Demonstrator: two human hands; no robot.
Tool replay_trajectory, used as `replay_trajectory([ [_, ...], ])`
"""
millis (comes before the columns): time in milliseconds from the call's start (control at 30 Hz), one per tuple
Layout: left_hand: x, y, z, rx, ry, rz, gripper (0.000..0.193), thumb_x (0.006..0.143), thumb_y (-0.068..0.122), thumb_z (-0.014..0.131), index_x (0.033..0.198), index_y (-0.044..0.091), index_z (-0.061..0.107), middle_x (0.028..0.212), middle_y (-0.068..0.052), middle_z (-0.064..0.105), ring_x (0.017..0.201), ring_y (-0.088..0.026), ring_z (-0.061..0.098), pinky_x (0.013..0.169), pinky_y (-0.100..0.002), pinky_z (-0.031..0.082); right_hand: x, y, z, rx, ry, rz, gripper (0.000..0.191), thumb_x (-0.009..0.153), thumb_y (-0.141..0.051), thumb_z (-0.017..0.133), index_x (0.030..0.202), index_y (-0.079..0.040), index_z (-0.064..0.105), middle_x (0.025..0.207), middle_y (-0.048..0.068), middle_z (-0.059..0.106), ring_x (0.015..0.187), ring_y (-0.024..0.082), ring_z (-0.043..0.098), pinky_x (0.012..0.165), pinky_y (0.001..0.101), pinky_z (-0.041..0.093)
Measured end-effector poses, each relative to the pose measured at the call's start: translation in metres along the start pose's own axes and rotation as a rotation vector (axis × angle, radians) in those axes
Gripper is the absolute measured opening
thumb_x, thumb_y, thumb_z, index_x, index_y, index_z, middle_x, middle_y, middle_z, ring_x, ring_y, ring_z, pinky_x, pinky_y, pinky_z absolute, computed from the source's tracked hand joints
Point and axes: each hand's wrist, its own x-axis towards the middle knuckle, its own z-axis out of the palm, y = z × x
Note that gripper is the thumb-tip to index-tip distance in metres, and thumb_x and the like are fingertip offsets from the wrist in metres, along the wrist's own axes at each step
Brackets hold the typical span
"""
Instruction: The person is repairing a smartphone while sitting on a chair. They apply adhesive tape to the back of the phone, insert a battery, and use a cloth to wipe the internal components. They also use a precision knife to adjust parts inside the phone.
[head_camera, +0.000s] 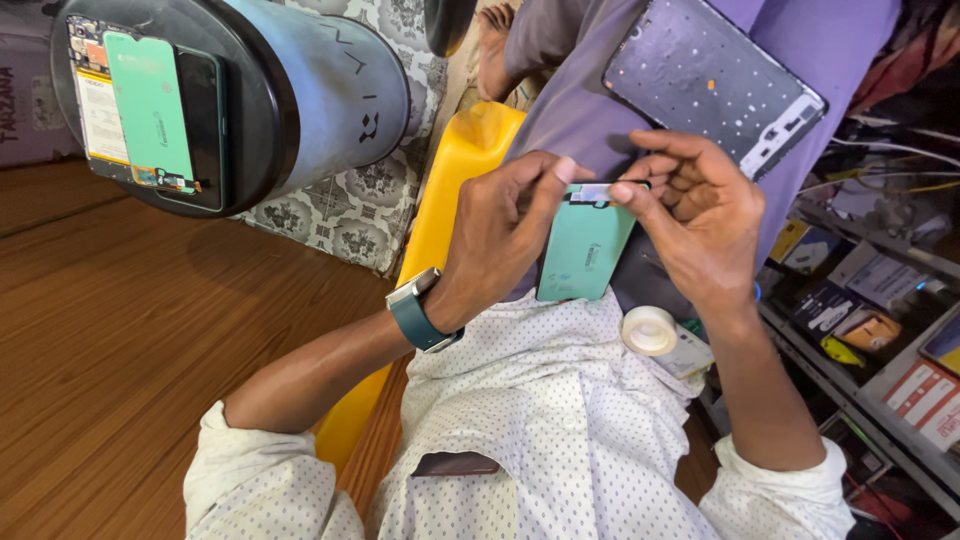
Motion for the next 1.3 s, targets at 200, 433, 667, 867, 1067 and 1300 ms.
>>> replay_trajectory([
  [200,-0.001,-0.003,0.000,-0.058,-0.065,0.110,0.023,0.095,0.007,0.072,0.114,-0.005,0.070,0.096,-0.009,0.078,0.086,-0.009,0.074,0.075,-0.022,0.062,-0.003,0.000,-0.003,0.023,-0.006,-0.019,0.037,0.100,0.009,0.075,0.133,0.011,0.060,0.111,0.012,0.069,0.104,0.012,0.068,0.095,0.0246,0.058],
  [433,0.005,-0.017,0.006,-0.153,-0.079,0.176,0.024,0.100,0.006,0.072,0.120,-0.006,0.067,0.106,-0.011,0.077,0.095,-0.010,0.075,0.082,-0.023,0.064,-0.008,-0.009,-0.015,-0.179,0.031,-0.139,0.030,0.104,0.009,0.071,0.133,0.009,0.063,0.118,0.016,0.069,0.109,0.018,0.071,0.095,0.0267,0.062],
  [667,0.016,-0.017,-0.010,-0.189,-0.092,0.071,0.033,0.095,-0.002,0.071,0.127,-0.007,0.060,0.105,-0.010,0.075,0.091,-0.007,0.071,0.078,-0.019,0.058,-0.041,-0.042,-0.050,-0.554,0.203,-0.123,0.016,0.108,0.006,0.069,0.123,0.007,0.068,0.108,0.017,0.070,0.094,0.018,0.071,0.082,0.0250,0.056],
  [867,0.017,-0.023,-0.012,-0.087,-0.052,0.178,0.030,0.098,0.000,0.072,0.126,-0.006,0.063,0.108,-0.009,0.075,0.096,-0.008,0.074,0.082,-0.020,0.063,-0.072,-0.044,-0.056,-0.848,0.029,-0.139,0.017,0.101,-0.004,0.078,0.117,-0.001,0.073,0.109,0.013,0.074,0.096,0.022,0.072,0.084,0.0306,0.057],
  [1067,0.019,-0.022,-0.012,-0.073,-0.089,0.092,0.032,0.099,0.001,0.071,0.129,-0.006,0.061,0.104,-0.010,0.074,0.095,-0.009,0.070,0.083,-0.021,0.059,-0.098,-0.042,-0.068,-1.189,-0.161,-0.173,0.058,0.068,-0.019,0.082,0.122,-0.001,0.069,0.116,0.020,0.060,0.103,0.038,0.058,0.087,0.0458,0.052],
  [1300,0.017,-0.014,-0.006,-0.092,-0.112,0.104,0.033,0.098,0.001,0.070,0.129,-0.005,0.059,0.114,-0.010,0.073,0.105,-0.011,0.072,0.091,-0.023,0.061,-0.116,-0.014,-0.076,-1.013,-0.057,0.103,0.042,0.082,-0.014,0.080,0.113,0.004,0.057,0.113,0.023,0.047,0.098,0.033,0.056,0.080,0.0422,0.050],
])
